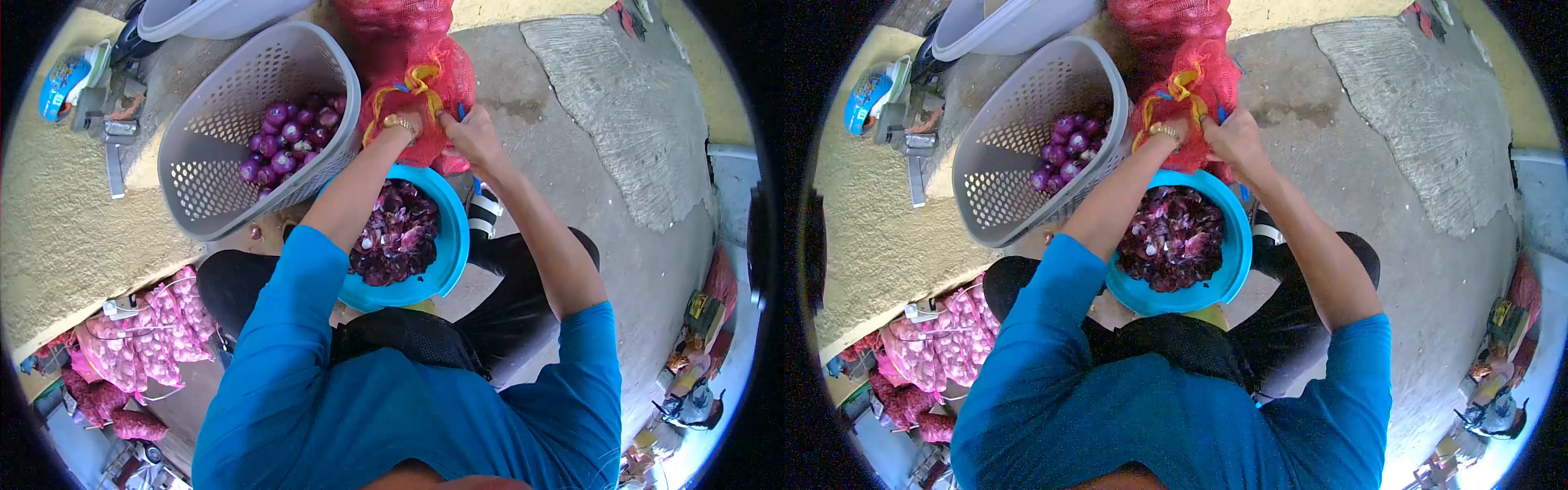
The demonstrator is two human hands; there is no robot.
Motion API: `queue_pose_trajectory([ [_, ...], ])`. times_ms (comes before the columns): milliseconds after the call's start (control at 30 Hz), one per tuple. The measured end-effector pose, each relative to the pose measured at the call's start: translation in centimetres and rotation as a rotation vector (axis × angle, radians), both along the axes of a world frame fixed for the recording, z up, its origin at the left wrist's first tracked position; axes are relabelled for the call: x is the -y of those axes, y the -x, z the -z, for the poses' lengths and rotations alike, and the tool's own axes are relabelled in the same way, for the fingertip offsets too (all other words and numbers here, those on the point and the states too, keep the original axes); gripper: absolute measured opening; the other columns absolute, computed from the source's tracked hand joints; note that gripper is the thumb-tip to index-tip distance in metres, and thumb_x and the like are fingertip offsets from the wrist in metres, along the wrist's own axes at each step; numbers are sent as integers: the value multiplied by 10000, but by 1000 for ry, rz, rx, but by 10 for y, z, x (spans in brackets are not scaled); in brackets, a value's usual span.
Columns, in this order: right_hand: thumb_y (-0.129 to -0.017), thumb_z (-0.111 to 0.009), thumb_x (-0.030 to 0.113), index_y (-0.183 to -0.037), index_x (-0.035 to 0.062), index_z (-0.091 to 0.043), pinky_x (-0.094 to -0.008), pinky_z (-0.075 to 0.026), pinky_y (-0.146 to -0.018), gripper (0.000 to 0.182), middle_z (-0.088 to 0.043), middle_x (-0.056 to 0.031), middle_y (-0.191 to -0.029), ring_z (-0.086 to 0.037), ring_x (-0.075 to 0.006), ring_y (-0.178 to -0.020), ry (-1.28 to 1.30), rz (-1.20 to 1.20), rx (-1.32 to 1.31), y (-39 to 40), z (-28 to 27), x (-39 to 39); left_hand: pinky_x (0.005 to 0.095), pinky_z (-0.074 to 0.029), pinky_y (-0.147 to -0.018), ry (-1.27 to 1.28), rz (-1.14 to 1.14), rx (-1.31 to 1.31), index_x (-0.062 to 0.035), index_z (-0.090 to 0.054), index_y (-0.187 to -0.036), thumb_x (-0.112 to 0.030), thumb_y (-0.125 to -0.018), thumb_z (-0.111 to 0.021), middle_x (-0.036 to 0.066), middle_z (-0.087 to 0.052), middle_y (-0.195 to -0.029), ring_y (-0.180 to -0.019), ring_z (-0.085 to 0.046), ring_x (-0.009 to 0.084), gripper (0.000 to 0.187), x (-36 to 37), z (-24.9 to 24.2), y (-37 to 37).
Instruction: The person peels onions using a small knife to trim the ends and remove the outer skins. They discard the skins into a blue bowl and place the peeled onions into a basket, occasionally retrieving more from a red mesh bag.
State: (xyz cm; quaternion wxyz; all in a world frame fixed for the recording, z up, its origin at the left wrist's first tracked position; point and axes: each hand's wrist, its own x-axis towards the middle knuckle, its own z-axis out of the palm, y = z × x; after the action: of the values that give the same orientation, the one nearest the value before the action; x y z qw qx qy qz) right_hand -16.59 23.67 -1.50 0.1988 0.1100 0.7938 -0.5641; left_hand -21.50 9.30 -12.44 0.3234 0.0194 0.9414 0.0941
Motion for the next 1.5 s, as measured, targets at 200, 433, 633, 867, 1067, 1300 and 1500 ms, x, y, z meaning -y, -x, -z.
queue_pose_trajectory([
  [200, -856, -652, 173, -1027, -23, -605, -330, -535, -625, 264, -623, -79, -840, -589, -154, -734, -83, -128, -57, 0, 12, -8, 453, -495, -862, -139, -189, -173, -51, -582, -1153, -212, -773, -622, 167, -658, -1099, -1024, -632, 315, 415, -11, 123, 29],
  [433, -830, -652, 142, -1101, -31, -605, -346, -479, -759, 325, -670, -126, -878, -602, -179, -798, -151, -190, -292, 9, 17, -12, 452, -488, -894, -305, -419, -352, -50, -486, -1334, -215, -743, -652, 173, -641, -1165, -1106, -605, 309, 635, -33, 256, 16],
  [633, -819, -648, 144, -1140, -14, -597, -375, -480, -801, 362, -679, -159, -923, -632, -208, -861, -242, -274, -231, 10, 30, -13, 451, -488, -893, -381, -442, -324, -52, -454, -1368, -212, -731, -664, 172, -640, -1164, -1110, -602, 306, 690, -16, 277, -6],
  [867, -802, -666, 184, -1148, -32, -584, -374, -479, -812, 416, -675, -171, -916, -631, -223, -866, -183, -312, -240, 11, 35, -2, 449, -490, -885, -469, -393, -279, -55, -422, -1385, -207, -716, -677, 167, -643, -1145, -1096, -603, 303, 731, 8, 268, -13],
  [1067, -812, -673, 179, -1142, -30, -591, -365, -477, -808, 399, -669, -162, -898, -623, -224, -843, -310, -241, -303, 13, 10, 1, 448, -491, -878, -554, -343, -255, -58, -394, -1398, -203, -703, -688, 164, -646, -1129, -1084, -605, 300, 768, 24, 258, 6],
  [1300, -822, -678, 193, -1121, -33, -593, -367, -488, -737, 385, -667, -152, -869, -628, -212, -790, -229, -254, -344, 23, 27, -10, 446, -493, -869, -644, -292, -209, -61, -362, -1414, -198, -689, -701, 160, -649, -1110, -1069, -606, 297, 812, 45, 248, 20],
  [1500, -828, -673, 183, -1101, -51, -593, -360, -493, -682, 368, -647, -142, -819, -627, -202, -744, -294, -267, -258, 25, 9, -5, 445, -495, -862, -730, -247, -175, -64, -335, -1428, -193, -676, -712, 156, -651, -1094, -1057, -608, 294, 851, 39, 238, 34],
])
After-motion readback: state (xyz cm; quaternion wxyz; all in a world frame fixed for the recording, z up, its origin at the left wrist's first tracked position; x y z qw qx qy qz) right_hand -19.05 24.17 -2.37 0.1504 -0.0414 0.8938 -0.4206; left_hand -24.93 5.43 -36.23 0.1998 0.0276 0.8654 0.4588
